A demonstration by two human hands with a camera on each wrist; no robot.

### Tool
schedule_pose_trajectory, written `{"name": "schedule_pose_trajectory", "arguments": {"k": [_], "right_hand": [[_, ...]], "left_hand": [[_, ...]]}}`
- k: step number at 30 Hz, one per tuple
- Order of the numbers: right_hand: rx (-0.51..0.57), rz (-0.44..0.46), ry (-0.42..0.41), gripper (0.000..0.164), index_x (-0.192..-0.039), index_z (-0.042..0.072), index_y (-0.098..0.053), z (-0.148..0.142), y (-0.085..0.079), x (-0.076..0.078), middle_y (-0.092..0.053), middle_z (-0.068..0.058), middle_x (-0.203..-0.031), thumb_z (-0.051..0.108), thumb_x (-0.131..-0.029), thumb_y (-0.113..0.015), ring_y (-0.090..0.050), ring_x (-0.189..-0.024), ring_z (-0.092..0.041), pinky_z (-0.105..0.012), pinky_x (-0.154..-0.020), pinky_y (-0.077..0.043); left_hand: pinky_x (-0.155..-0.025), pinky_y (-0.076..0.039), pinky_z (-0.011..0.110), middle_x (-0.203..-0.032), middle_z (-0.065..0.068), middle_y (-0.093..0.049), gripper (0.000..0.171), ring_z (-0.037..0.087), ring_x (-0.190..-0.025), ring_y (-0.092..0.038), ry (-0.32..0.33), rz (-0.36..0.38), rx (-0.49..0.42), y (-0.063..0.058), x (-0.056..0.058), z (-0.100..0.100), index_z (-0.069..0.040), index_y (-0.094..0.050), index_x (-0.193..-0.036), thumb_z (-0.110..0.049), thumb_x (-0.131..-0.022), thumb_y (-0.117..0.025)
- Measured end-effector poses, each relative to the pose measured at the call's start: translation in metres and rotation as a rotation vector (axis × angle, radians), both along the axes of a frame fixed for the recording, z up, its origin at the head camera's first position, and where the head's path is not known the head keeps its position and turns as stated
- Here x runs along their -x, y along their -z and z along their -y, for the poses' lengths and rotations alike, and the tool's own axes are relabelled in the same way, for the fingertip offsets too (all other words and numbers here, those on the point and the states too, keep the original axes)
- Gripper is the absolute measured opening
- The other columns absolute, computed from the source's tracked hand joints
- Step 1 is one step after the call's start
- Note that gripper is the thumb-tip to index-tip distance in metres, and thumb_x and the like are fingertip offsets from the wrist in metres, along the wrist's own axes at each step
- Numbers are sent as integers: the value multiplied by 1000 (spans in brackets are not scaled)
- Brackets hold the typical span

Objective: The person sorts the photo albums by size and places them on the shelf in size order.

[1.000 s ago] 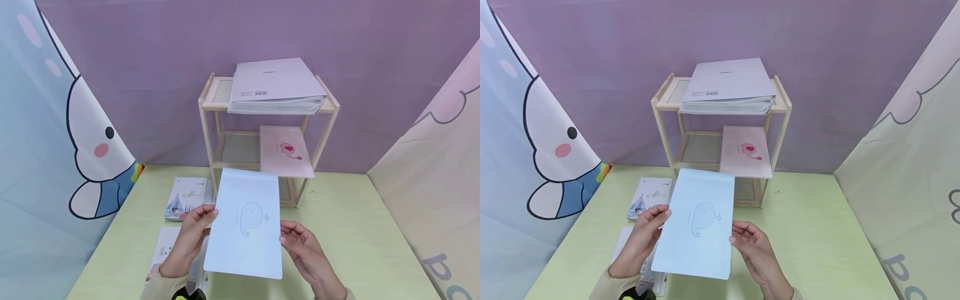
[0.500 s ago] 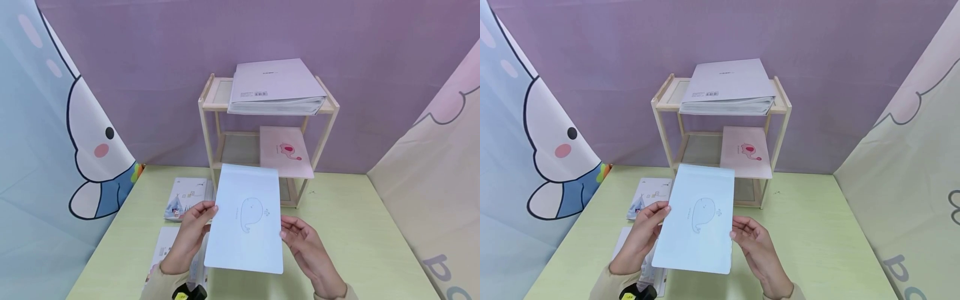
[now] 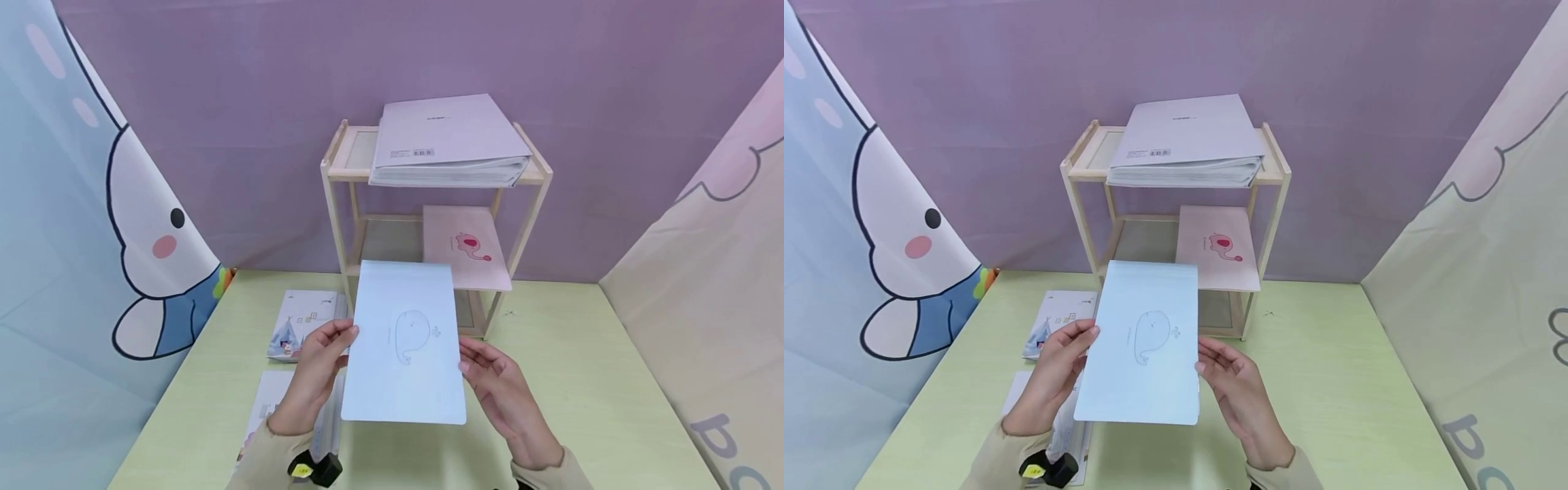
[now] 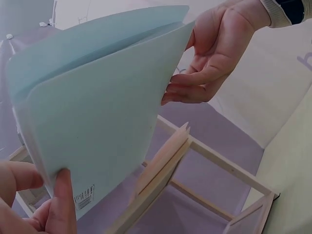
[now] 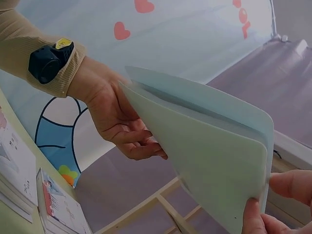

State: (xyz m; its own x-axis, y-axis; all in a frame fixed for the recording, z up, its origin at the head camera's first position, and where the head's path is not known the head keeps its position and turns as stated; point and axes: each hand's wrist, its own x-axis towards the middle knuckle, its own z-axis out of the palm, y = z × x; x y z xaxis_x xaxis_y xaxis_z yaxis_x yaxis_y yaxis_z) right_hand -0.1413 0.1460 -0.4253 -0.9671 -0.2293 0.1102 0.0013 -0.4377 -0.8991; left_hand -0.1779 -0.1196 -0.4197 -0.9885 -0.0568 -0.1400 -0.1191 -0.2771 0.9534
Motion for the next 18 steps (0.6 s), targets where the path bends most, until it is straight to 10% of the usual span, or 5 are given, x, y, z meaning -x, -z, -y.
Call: {"name": "schedule_pose_trajectory", "arguments": {"k": [18], "right_hand": [[31,-11,-3,37,-113,10,-60,-4,-1,15,-61,-4,-111,-12,-88,-47,-57,-103,-12,-21,-88,-48]], "left_hand": [[-56,-46,19,-86,-2,-59,11,7,-73,-51,34,-11,12,-2,13,-2,-1,-59,-101,-5,-90,-60]]}}
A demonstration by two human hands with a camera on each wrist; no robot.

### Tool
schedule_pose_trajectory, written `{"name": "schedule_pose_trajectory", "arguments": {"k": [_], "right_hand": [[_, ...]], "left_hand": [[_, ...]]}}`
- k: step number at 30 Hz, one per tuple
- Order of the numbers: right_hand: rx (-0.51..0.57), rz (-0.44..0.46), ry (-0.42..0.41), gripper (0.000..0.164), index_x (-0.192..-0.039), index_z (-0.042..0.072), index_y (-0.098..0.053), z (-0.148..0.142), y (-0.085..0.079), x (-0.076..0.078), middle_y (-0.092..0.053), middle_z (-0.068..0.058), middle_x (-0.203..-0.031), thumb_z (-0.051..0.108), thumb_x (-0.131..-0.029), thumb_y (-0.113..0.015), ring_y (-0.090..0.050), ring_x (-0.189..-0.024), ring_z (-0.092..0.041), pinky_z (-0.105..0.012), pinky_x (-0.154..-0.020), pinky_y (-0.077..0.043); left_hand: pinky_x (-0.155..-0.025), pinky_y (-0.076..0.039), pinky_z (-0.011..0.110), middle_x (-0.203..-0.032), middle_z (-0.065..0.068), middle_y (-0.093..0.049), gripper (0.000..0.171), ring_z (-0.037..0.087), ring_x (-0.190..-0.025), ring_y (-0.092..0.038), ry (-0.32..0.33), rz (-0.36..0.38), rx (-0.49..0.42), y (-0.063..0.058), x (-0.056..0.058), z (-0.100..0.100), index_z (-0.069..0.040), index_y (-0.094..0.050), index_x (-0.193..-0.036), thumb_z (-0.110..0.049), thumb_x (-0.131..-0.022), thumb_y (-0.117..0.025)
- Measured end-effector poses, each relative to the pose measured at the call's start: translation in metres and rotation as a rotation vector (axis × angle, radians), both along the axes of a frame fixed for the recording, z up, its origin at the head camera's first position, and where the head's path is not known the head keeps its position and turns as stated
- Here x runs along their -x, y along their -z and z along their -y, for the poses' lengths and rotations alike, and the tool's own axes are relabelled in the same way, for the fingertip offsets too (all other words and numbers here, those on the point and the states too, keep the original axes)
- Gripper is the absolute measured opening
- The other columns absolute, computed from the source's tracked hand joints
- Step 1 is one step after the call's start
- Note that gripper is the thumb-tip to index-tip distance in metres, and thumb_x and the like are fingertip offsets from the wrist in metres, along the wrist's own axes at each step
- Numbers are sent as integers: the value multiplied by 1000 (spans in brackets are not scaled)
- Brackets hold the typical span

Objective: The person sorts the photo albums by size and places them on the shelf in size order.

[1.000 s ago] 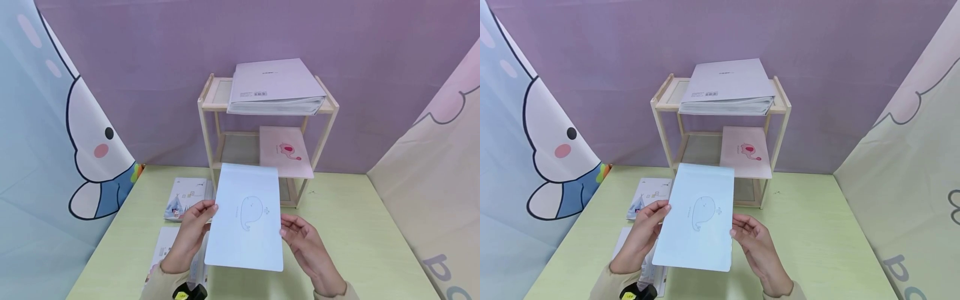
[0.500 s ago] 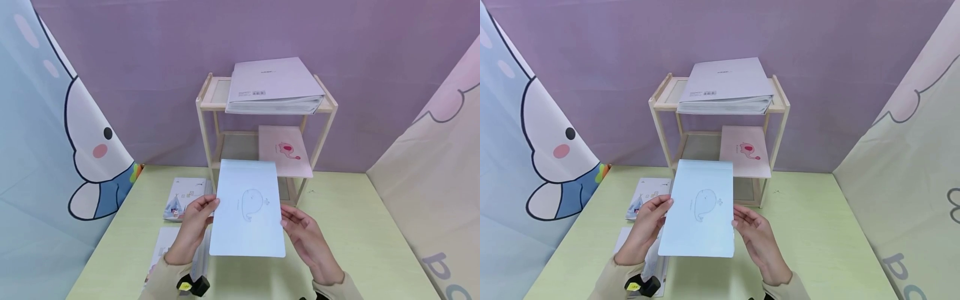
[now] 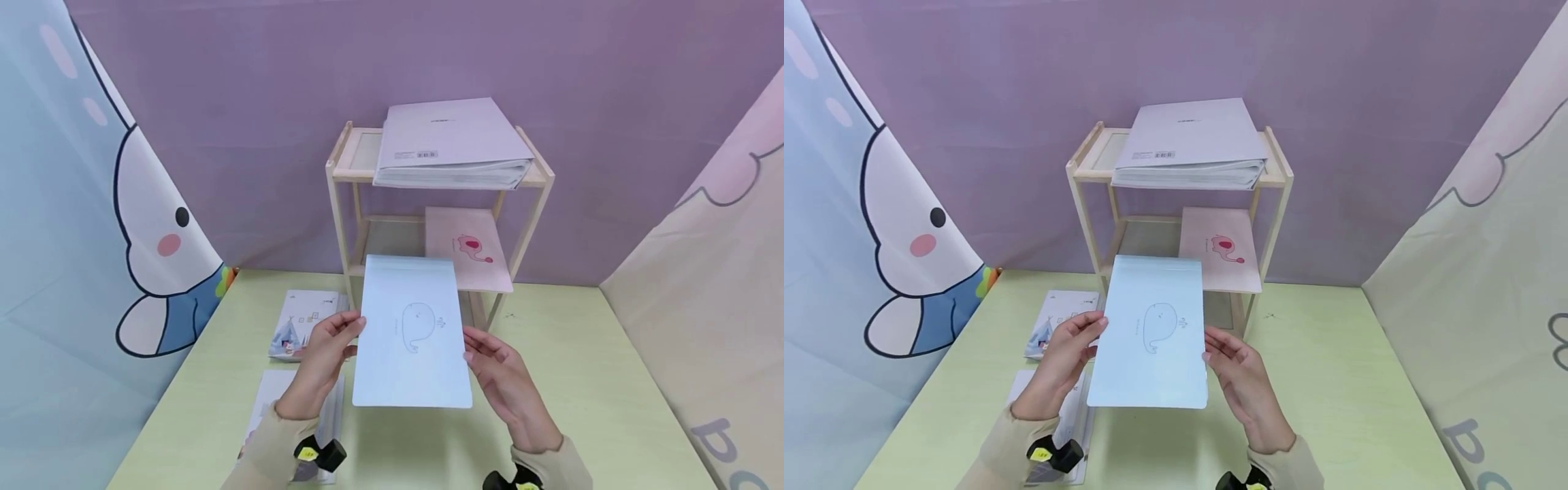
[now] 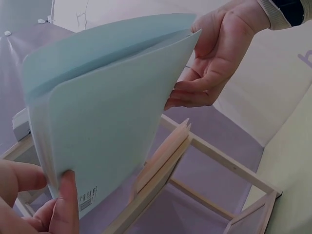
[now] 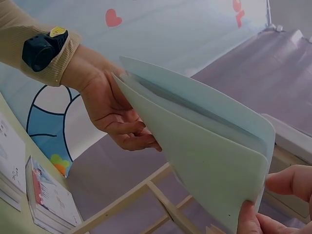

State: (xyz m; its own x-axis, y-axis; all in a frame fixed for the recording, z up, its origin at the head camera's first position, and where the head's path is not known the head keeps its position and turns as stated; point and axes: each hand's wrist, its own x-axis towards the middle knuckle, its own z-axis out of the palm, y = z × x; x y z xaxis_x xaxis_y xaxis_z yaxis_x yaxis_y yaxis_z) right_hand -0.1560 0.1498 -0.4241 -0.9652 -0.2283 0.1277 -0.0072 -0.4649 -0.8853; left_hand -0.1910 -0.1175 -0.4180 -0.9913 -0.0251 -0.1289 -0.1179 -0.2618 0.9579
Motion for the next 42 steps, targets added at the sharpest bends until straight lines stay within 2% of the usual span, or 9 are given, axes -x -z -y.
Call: {"name": "schedule_pose_trajectory", "arguments": {"k": [4,10,17,22,24,34,42], "right_hand": [[-12,25,22,34,-113,9,-59,2,-1,4,-61,-4,-111,-11,-87,-49,-57,-105,-13,-21,-89,-48],[-61,54,84,34,-118,1,-54,4,-3,11,-60,-4,-111,-11,-86,-49,-56,-104,-13,-20,-88,-48],[-72,92,97,34,-116,2,-55,4,-9,18,-60,-3,-108,-12,-86,-51,-56,-103,-13,-19,-87,-49],[-111,137,116,44,-129,-14,-40,5,-10,24,-59,-3,-110,-14,-87,-49,-56,-104,-13,-20,-88,-48],[-126,149,125,47,-132,-16,-36,6,-9,27,-58,-3,-111,-13,-87,-49,-55,-105,-13,-21,-90,-48],[-121,139,138,47,-133,-18,-33,8,-10,36,-56,-4,-110,-12,-88,-47,-55,-104,-13,-20,-89,-48],[-179,116,151,46,-132,-17,-36,8,-15,44,-57,-3,-110,-11,-89,-49,-54,-102,-12,-18,-85,-48]], "left_hand": [[-56,-45,19,-85,-3,-59,11,7,-71,-51,-10,-12,5,0,4,0,1,-59,-101,-4,-90,-59],[-59,-46,20,-85,-4,-60,22,7,-72,-52,-17,-11,7,1,10,-3,6,-58,-111,-5,-92,-58],[-57,-47,19,-84,-3,-61,29,7,-72,-54,-46,-49,42,-1,20,-7,13,-55,-116,-2,-91,-57],[-57,-48,19,-85,-2,-62,29,7,-72,-56,-44,-59,46,-4,24,-7,13,-55,-117,0,-91,-55],[-57,-48,19,-85,-2,-62,30,7,-73,-56,-35,-67,54,-5,25,-7,13,-55,-118,1,-91,-54],[-60,-48,20,-87,-1,-60,30,7,-73,-55,-21,-70,114,-7,33,-6,10,-55,-120,-3,-93,-54],[-59,-47,19,-84,0,-61,30,7,-68,-54,-34,-97,174,-6,41,-6,9,-58,-119,-4,-92,-56]]}}
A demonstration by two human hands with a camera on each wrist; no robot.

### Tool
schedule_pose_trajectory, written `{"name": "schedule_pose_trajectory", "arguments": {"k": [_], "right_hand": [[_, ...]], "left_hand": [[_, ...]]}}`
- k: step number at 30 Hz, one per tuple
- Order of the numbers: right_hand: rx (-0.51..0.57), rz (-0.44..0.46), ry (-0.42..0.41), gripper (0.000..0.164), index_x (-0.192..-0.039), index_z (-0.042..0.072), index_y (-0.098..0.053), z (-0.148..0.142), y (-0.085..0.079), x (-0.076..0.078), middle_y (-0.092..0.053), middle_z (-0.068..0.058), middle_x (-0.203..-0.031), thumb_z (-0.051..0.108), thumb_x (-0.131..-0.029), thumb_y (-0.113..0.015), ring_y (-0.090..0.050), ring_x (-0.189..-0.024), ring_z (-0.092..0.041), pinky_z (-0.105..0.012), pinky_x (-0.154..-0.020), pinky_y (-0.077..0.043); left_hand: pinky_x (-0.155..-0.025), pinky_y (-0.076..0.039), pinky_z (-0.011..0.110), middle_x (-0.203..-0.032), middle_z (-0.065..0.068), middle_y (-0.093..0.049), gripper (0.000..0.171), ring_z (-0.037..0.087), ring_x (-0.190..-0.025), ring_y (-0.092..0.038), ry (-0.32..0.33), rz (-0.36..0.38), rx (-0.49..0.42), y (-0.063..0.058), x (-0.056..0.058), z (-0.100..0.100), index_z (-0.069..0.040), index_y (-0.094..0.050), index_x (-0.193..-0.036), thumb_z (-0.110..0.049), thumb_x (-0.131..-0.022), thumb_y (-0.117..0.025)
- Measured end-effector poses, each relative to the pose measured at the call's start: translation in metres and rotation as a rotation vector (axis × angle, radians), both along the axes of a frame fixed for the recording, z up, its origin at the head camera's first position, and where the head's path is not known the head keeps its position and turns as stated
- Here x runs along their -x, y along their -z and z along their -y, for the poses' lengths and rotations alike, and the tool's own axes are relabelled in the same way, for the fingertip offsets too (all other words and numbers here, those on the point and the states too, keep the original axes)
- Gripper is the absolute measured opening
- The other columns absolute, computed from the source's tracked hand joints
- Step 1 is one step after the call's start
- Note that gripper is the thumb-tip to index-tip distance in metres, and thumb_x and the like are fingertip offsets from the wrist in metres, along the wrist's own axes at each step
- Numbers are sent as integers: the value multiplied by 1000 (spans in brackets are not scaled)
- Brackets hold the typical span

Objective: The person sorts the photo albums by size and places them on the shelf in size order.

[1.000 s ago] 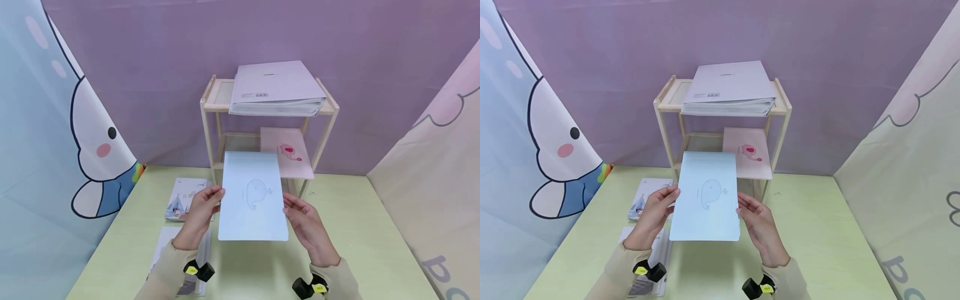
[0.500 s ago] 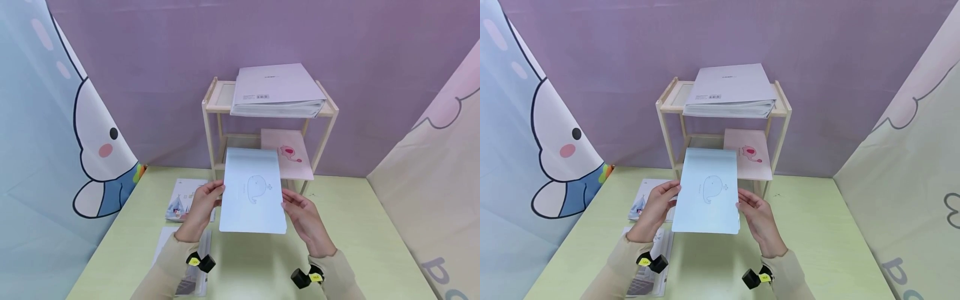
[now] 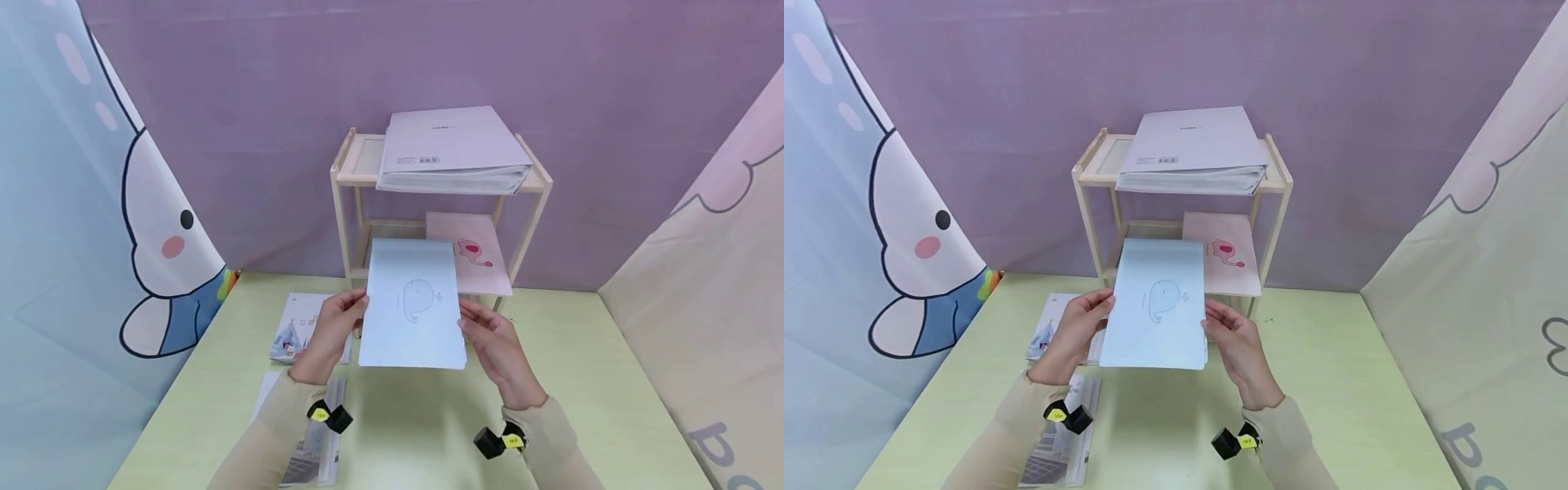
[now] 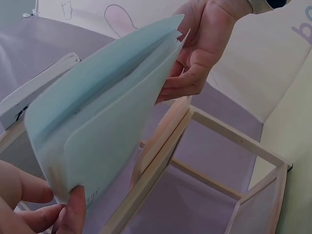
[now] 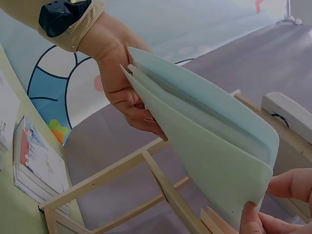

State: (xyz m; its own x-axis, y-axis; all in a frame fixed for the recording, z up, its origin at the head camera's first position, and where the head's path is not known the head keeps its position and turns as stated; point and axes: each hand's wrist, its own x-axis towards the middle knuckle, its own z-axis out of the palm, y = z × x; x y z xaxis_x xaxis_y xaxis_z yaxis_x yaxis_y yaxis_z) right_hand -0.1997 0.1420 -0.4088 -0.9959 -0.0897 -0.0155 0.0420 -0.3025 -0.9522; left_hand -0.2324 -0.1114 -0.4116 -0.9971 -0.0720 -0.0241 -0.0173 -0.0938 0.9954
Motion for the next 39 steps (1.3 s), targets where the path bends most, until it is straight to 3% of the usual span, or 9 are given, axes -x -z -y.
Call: {"name": "schedule_pose_trajectory", "arguments": {"k": [9,16,21,27,34,39], "right_hand": [[13,-32,14,45,-133,-17,-36,1,-7,8,-55,-3,-111,-11,-91,-47,-53,-104,-12,-18,-86,-48],[25,-39,24,46,-135,-17,-34,3,-10,13,-58,1,-106,-12,-90,-46,-56,-101,-9,-18,-87,-48],[4,-15,41,45,-135,-16,-36,5,-10,17,-57,0,-107,-10,-92,-45,-56,-102,-7,-17,-89,-46],[-17,-21,39,45,-136,-15,-36,7,-12,23,-54,-6,-116,-9,-92,-45,-55,-104,-8,-18,-92,-46],[-62,-17,33,44,-134,-16,-37,6,-14,31,-53,-7,-115,-10,-92,-46,-54,-101,-6,-17,-91,-46],[-121,-15,47,44,-135,-14,-39,5,-18,35,-49,-14,-122,-7,-92,-47,-53,-103,-7,-16,-90,-46]], "left_hand": [[-65,-50,22,-91,2,-64,29,7,-74,-58,-4,-8,-1,-3,11,-1,7,-60,-119,-5,-93,-56],[-61,-49,19,-84,-2,-61,29,5,-71,-55,-34,-36,-2,-8,16,-2,8,-60,-118,-4,-92,-57],[-59,-47,17,-85,-2,-59,30,4,-69,-51,-46,-61,46,-11,22,-2,6,-61,-119,-6,-92,-58],[-61,-46,17,-92,4,-60,31,6,-72,-51,-8,-52,117,-13,28,3,6,-59,-121,-5,-93,-56],[-71,-49,19,-108,14,-59,37,10,-85,-54,100,-31,185,-19,31,7,5,-54,-128,-3,-92,-55],[-73,-49,19,-107,15,-59,34,12,-87,-53,94,-55,198,-25,35,5,5,-56,-126,-1,-92,-55]]}}
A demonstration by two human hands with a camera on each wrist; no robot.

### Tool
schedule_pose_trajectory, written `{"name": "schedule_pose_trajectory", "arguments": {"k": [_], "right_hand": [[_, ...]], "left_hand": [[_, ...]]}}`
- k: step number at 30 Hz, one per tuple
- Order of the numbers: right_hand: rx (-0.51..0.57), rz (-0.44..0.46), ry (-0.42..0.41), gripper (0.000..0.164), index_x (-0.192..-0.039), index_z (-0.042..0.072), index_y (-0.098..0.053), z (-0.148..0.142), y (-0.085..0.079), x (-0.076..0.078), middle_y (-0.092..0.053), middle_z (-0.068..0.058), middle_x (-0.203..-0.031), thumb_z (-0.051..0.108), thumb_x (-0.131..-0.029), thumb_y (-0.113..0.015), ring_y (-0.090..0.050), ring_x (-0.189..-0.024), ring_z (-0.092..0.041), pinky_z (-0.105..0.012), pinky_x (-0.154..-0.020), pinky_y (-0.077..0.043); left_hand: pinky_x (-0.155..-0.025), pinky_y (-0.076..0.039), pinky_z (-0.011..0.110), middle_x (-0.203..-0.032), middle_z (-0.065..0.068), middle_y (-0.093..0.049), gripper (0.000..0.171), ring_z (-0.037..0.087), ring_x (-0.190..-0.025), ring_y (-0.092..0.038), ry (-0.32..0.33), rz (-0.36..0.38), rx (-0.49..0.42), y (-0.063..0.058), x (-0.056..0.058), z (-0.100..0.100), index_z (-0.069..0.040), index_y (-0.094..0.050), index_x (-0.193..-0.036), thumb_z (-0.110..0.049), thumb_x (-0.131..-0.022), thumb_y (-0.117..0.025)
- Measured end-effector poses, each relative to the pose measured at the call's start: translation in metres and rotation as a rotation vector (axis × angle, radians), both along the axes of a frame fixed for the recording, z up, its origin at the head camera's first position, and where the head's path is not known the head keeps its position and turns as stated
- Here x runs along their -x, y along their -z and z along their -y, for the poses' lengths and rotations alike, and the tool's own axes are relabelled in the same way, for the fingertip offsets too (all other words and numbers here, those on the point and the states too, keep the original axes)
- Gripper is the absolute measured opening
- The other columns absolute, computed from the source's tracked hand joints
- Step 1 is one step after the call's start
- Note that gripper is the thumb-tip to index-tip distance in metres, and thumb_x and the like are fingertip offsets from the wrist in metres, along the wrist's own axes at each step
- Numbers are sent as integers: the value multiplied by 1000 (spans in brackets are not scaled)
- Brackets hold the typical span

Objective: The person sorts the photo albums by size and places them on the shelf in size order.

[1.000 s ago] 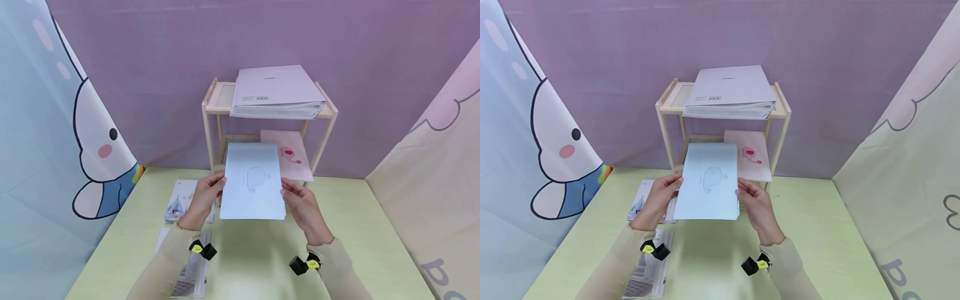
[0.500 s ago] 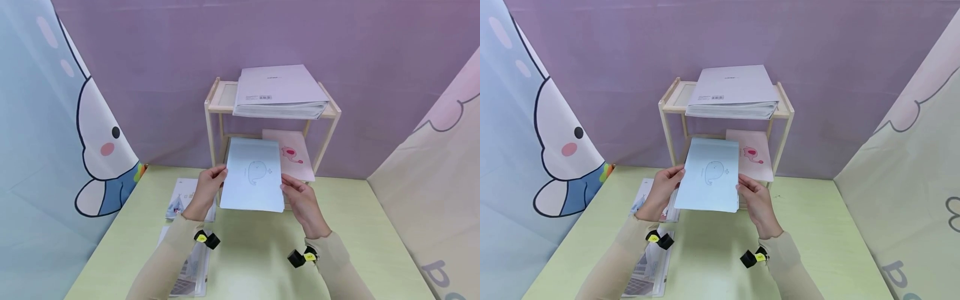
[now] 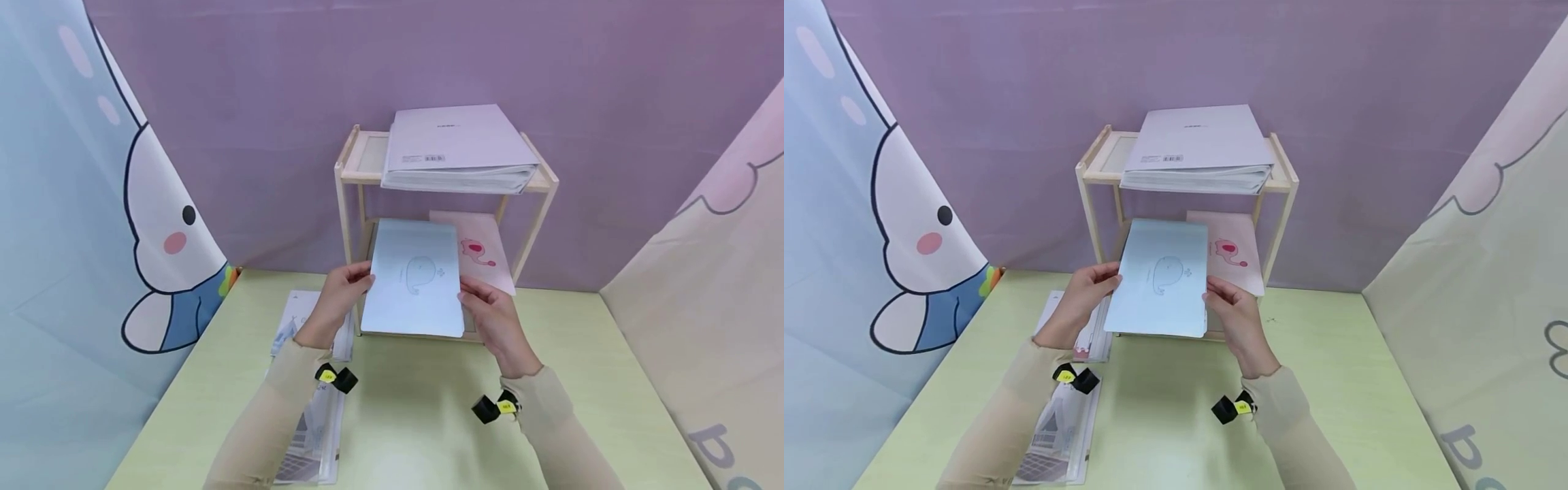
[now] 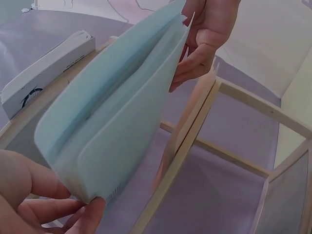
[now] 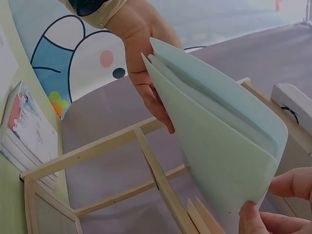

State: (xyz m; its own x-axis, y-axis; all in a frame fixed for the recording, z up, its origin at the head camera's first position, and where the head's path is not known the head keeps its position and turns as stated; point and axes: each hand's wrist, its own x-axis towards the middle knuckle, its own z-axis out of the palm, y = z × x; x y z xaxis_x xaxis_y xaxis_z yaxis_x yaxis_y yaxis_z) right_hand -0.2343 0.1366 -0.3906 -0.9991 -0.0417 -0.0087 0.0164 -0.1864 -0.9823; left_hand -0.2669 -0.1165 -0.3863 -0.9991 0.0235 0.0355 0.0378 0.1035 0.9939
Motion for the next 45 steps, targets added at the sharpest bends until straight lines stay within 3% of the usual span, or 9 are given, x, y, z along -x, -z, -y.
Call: {"name": "schedule_pose_trajectory", "arguments": {"k": [8,15,20,26,34,45], "right_hand": [[-53,-26,37,44,-135,-12,-40,3,-7,5,-45,-20,-129,-6,-93,-48,-50,-107,-9,-14,-88,-45],[-147,-76,39,42,-134,-11,-42,3,-12,8,-44,-21,-132,-3,-93,-48,-47,-112,-17,-13,-86,-46],[-161,-83,35,43,-134,-12,-42,4,-14,12,-45,-22,-132,-4,-93,-49,-47,-113,-21,-13,-85,-46],[-180,-80,45,48,-136,-11,-40,7,-16,16,-44,-23,-132,-7,-90,-51,-47,-105,-19,-13,-79,-46],[-281,-64,56,46,-135,-7,-45,6,-16,18,-50,-21,-125,-2,-90,-54,-48,-98,-15,-13,-76,-46],[-344,-43,28,48,-138,-3,-42,5,-17,26,-49,-18,-132,5,-92,-54,-48,-108,-22,-13,-78,-47]], "left_hand": [[-71,-46,17,-111,17,-58,34,15,-91,-52,-30,-4,-2,-6,8,-4,6,-55,-126,-2,-93,-54],[-72,-47,17,-112,19,-58,34,16,-92,-53,-13,-36,33,-8,14,-4,8,-53,-126,-2,-93,-53],[-81,-47,22,-120,22,-55,37,25,-104,-52,-6,-24,31,-12,15,-5,8,-49,-130,0,-94,-50],[-98,-44,36,-129,23,-51,41,31,-117,-48,9,0,52,-15,17,-8,8,-45,-134,1,-94,-49],[-97,-44,38,-127,23,-53,40,31,-117,-50,-23,-39,95,-17,19,-13,9,-46,-132,-1,-94,-48],[-100,-42,39,-130,28,-50,41,33,-120,-48,-36,-93,102,-16,25,-17,13,-44,-132,0,-93,-47]]}}
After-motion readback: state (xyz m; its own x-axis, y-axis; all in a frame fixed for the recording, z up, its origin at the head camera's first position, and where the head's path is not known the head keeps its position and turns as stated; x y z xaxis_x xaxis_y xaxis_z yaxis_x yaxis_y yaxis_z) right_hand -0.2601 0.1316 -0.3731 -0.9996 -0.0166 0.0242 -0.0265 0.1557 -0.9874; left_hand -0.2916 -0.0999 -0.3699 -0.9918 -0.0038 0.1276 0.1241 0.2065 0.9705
